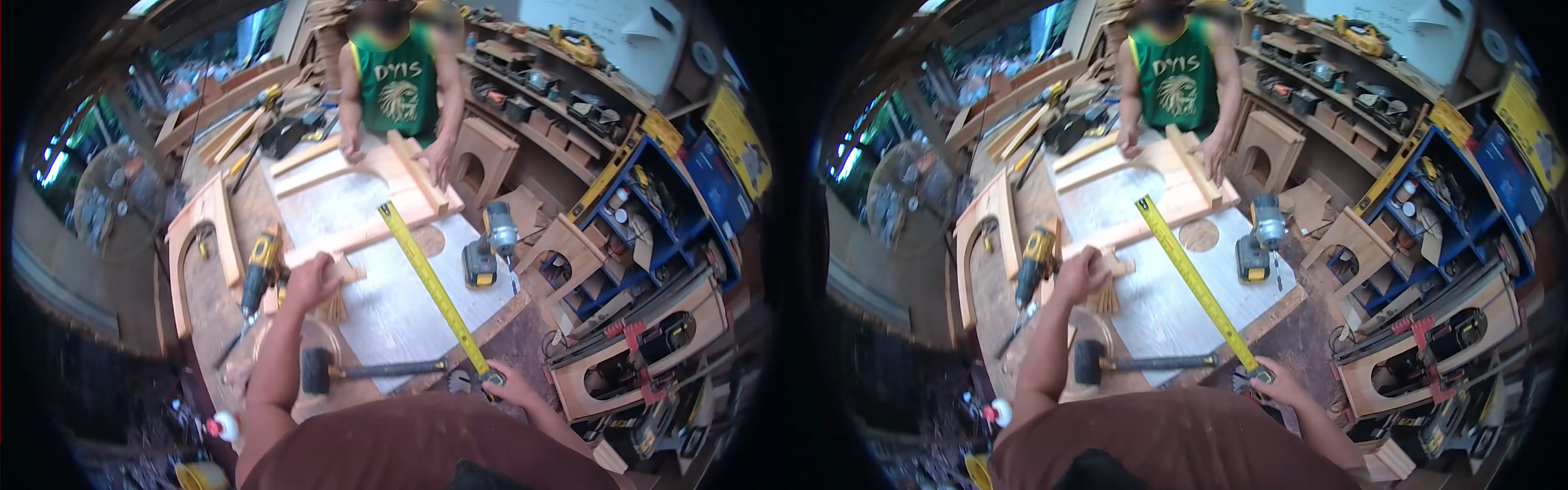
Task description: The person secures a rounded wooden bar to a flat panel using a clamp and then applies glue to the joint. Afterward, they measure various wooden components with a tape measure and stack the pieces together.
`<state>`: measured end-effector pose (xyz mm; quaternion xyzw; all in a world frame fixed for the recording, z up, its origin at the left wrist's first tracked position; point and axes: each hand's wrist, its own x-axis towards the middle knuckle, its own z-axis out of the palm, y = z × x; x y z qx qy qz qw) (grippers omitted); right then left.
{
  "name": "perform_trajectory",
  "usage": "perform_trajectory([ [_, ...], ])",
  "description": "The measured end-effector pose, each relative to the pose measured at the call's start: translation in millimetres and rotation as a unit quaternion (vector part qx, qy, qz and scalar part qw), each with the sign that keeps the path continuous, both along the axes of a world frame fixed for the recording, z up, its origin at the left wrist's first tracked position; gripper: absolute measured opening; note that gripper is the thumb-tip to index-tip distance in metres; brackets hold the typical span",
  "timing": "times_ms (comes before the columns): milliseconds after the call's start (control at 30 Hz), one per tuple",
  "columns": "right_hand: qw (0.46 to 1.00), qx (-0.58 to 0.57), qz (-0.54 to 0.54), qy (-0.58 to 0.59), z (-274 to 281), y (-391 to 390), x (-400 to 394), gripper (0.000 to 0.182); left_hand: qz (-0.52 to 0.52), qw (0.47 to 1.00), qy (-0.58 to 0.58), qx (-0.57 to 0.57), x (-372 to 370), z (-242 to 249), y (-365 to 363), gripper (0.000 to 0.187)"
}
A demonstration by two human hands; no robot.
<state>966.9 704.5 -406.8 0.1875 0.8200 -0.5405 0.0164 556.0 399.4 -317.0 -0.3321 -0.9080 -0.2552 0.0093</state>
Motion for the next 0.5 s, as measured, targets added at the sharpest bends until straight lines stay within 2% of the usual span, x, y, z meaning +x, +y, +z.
perform_trajectory([
  [33,0.999,-0.016,-0.012,-0.028,1,-7,3,0.061,-0.005,0.999,-0.002,0.032,5,1,4,0.042],
  [100,0.997,-0.052,-0.053,-0.035,-4,-18,8,0.061,-0.043,0.986,-0.091,0.13,20,1,21,0.039],
  [167,0.991,-0.091,-0.084,-0.053,-2,-30,7,0.061,-0.12,0.941,-0.229,0.22,37,-21,42,0.036],
  [233,0.991,-0.053,-0.116,-0.036,4,-38,5,0.06,-0.167,0.933,-0.267,0.175,59,-35,59,0.034],
  [267,0.991,-0.053,-0.116,-0.042,6,-41,3,0.06,-0.166,0.931,-0.272,0.176,65,-45,65,0.034],
  [333,0.99,-0.065,-0.118,-0.031,10,-47,3,0.061,-0.168,0.846,-0.467,0.196,75,-71,69,0.03],
  [367,0.99,-0.067,-0.116,-0.045,9,-48,4,0.061,-0.162,0.84,-0.479,0.196,75,-80,68,0.03],
  [433,0.993,-0.023,-0.109,-0.042,8,-51,7,0.06,-0.105,0.81,-0.503,0.282,78,-101,65,0.024],
  [500,0.985,-0.048,-0.115,-0.118,15,-52,5,0.061,-0.042,0.79,-0.524,0.315,76,-107,62,0.021],
])
